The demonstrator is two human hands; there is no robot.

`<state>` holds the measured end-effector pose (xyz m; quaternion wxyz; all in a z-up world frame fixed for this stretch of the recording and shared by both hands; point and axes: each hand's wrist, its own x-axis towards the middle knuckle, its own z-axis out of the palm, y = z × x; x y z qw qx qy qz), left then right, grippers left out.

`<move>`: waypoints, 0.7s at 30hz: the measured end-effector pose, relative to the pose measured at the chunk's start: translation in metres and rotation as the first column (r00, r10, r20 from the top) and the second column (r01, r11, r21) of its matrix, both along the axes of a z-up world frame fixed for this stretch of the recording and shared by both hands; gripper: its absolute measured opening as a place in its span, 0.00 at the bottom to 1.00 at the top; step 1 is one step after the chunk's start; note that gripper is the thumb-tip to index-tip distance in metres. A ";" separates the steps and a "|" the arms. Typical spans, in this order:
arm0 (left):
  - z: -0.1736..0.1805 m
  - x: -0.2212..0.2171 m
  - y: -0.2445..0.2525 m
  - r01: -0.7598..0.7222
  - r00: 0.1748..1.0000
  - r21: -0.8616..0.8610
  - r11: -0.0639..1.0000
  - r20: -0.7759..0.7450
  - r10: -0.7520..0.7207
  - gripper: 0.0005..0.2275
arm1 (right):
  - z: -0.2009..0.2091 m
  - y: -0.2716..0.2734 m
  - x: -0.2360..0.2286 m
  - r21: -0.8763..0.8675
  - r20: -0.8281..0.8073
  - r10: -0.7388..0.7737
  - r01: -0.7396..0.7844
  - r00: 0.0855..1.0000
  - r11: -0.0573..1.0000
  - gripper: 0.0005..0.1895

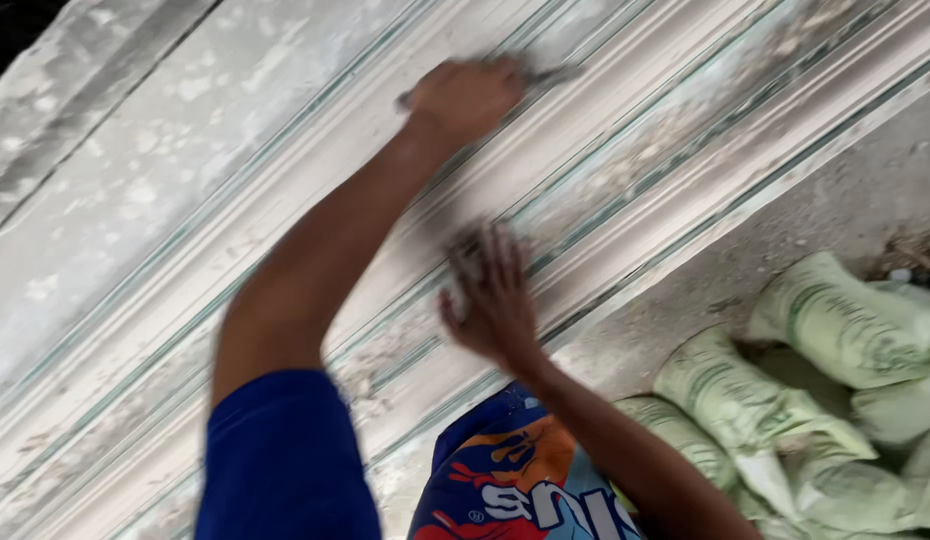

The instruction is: The person uses a metal scraper to remove excess plaster from the grooves of stacked white molded strips. They repeatedly scrape along the length of each strip, clearing debris from the detailed patterns.

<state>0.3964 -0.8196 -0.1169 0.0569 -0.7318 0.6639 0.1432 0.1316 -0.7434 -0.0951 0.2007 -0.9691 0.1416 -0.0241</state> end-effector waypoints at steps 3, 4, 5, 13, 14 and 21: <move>-0.041 -0.004 -0.134 0.008 0.993 -0.338 0.941 0.113 0.032 0.10 | -0.008 -0.016 -0.014 0.176 0.080 0.106 -0.119 0.991 0.977 0.31; -0.036 -0.001 -0.149 0.008 0.994 -0.334 0.943 0.108 0.030 0.10 | -0.015 -0.040 -0.020 0.181 0.076 0.104 -0.116 0.992 0.977 0.31; -0.031 0.001 -0.164 0.000 0.996 -0.288 0.958 0.081 0.024 0.10 | -0.020 -0.063 -0.027 0.231 0.149 0.155 -0.187 0.977 0.955 0.33; 0.021 0.000 -0.049 -0.107 0.981 0.375 0.921 -0.113 0.160 0.22 | 0.027 -0.393 -0.039 0.352 0.279 -0.224 0.118 0.934 0.929 0.24; 0.007 -0.002 -0.020 -0.089 0.996 0.118 0.989 0.004 0.090 0.16 | 0.030 -0.438 -0.040 0.248 0.366 -0.172 0.082 0.915 0.965 0.22; -0.048 -0.002 -0.095 -0.113 0.985 -0.092 0.989 0.122 0.124 0.09 | -0.008 -0.705 -0.031 -0.102 0.390 0.023 0.018 0.920 0.995 0.19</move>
